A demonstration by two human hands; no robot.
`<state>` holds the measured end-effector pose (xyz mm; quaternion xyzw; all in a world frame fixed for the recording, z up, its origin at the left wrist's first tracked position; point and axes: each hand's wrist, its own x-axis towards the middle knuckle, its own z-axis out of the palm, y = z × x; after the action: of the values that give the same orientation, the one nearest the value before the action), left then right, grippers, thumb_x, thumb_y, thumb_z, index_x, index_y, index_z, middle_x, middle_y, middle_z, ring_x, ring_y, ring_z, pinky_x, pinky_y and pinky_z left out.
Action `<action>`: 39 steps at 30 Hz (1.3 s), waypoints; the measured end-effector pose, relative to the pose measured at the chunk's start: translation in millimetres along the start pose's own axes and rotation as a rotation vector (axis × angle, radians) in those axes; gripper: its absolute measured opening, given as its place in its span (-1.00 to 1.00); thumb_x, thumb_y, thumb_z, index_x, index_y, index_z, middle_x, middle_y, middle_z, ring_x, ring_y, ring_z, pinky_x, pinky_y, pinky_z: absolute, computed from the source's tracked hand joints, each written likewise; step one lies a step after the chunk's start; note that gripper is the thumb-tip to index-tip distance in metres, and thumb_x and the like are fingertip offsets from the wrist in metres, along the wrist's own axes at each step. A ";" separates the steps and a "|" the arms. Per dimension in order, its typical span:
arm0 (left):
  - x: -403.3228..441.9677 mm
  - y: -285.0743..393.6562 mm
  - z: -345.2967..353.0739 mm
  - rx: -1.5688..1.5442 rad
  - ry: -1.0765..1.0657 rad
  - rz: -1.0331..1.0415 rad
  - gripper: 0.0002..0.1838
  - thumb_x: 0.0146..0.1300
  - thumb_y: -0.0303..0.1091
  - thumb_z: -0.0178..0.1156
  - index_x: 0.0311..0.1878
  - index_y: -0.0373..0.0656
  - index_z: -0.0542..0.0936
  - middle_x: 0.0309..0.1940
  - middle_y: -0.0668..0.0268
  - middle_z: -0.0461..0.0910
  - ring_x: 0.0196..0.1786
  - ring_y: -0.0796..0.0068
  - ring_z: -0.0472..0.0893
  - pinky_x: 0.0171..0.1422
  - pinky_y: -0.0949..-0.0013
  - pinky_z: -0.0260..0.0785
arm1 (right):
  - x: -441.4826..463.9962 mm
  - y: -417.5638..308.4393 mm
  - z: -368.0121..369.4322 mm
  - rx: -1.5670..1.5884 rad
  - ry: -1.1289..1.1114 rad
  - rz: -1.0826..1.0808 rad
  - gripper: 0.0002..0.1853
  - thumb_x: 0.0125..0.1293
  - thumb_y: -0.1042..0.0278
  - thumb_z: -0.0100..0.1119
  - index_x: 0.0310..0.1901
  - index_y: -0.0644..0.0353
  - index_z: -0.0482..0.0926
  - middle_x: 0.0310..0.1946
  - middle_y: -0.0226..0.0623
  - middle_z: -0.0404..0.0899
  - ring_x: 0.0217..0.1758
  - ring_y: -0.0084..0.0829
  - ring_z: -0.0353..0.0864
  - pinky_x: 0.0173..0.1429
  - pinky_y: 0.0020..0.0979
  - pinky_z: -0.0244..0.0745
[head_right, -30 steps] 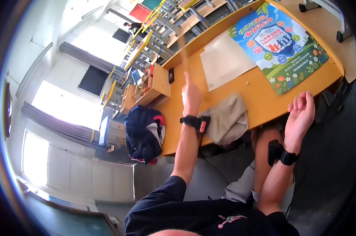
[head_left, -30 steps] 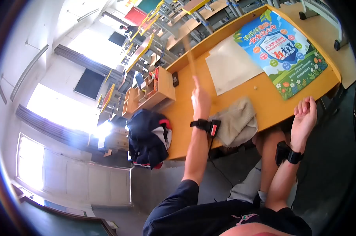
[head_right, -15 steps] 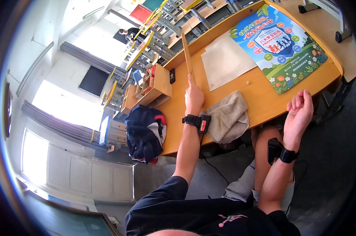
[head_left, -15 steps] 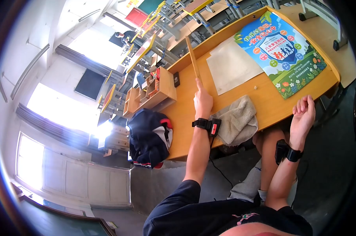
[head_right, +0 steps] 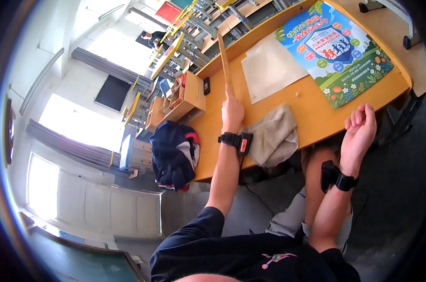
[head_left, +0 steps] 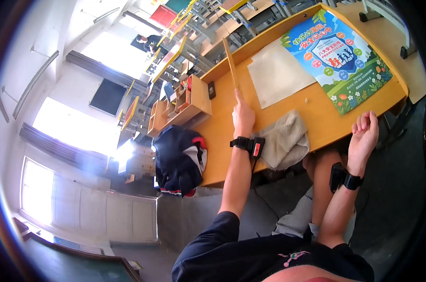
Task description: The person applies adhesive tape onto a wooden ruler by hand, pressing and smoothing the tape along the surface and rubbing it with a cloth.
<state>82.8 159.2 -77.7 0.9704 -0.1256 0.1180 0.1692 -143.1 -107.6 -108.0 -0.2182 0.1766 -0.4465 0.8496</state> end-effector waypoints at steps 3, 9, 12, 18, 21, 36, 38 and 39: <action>-32.7 -1.0 -30.2 -0.018 -0.083 0.089 -0.14 0.17 -0.60 0.02 0.55 -0.29 -0.10 -0.34 -0.23 0.59 -0.27 -0.18 0.63 -0.18 -0.06 0.46 | 0.8 1.3 -1.2 0.031 -0.007 0.033 -0.75 0.50 0.26 0.00 -0.38 0.09 0.40 -0.61 -0.59 0.13 -0.56 -0.68 0.08 -0.42 -0.52 0.06; -276.0 -32.1 -90.8 -0.254 0.043 0.094 -0.72 0.43 -0.45 0.03 0.15 -0.32 0.43 -0.44 -0.10 0.54 -0.41 -0.15 0.57 -0.37 0.08 0.38 | 0.8 -6.6 2.7 0.074 -0.016 0.052 -0.76 0.50 0.29 -0.01 -0.38 0.11 0.40 -0.59 -0.55 0.16 -0.55 -0.63 0.10 -0.38 -0.49 0.08; -392.8 -47.2 -120.6 -0.173 -0.196 -0.251 -0.85 0.43 -0.41 0.07 -0.03 -0.26 0.51 -0.45 0.01 0.56 -0.43 0.03 0.61 -0.34 0.16 0.42 | 0.8 -2.0 -2.5 0.074 -0.060 0.081 -0.76 0.51 0.29 -0.02 -0.38 0.12 0.40 -0.59 -0.55 0.16 -0.53 -0.63 0.10 -0.36 -0.48 0.08; -452.0 -43.3 -151.9 -0.006 -0.347 -0.460 -0.82 0.45 -0.34 0.05 -0.01 -0.22 0.48 -0.38 -0.10 0.62 -0.27 -0.21 0.63 -0.27 0.02 0.44 | -3.0 5.0 -10.7 0.079 -0.137 0.116 -0.78 0.50 0.30 0.02 -0.35 0.16 0.45 -0.60 -0.54 0.20 -0.52 -0.61 0.14 -0.34 -0.48 0.13; -452.9 -46.3 -163.4 -0.065 -0.276 -0.483 -0.83 0.46 -0.34 0.04 -0.01 -0.21 0.48 -0.38 -0.10 0.62 -0.28 -0.21 0.63 -0.28 0.01 0.43 | -4.9 5.1 -18.0 0.071 -0.112 0.107 -0.78 0.49 0.31 0.01 -0.35 0.18 0.46 -0.59 -0.52 0.23 -0.52 -0.60 0.16 -0.34 -0.47 0.17; -473.0 -55.7 -148.3 -0.073 -0.314 -0.485 -0.81 0.47 -0.31 0.04 -0.06 -0.25 0.47 -0.45 -0.10 0.58 -0.32 -0.21 0.61 -0.30 0.00 0.39 | -8.9 -4.3 -11.3 0.077 -0.072 0.145 -0.76 0.49 0.29 0.00 -0.38 0.12 0.42 -0.60 -0.57 0.18 -0.54 -0.63 0.12 -0.38 -0.48 0.09; -479.1 -55.8 -141.6 -0.147 -0.335 -0.511 -0.80 0.47 -0.30 0.05 -0.05 -0.26 0.47 -0.45 -0.10 0.58 -0.30 -0.20 0.62 -0.30 0.02 0.40 | -12.8 -13.7 -0.1 0.066 -0.043 0.143 -0.73 0.52 0.29 -0.03 -0.42 0.08 0.36 -0.60 -0.57 0.13 -0.54 -0.64 0.11 -0.38 -0.49 0.08; -480.5 -57.1 -138.2 -0.161 -0.317 -0.499 -0.80 0.47 -0.30 0.05 -0.05 -0.26 0.47 -0.45 -0.10 0.58 -0.30 -0.20 0.62 -0.30 0.02 0.40 | -12.3 -13.3 0.0 0.066 -0.034 0.148 -0.73 0.51 0.29 -0.03 -0.41 0.08 0.36 -0.60 -0.56 0.14 -0.54 -0.64 0.11 -0.38 -0.49 0.07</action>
<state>-378.7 358.7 -98.8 0.9610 0.0829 -0.0905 0.2478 -158.8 -104.1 -99.7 -0.1841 0.1629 -0.3842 0.8899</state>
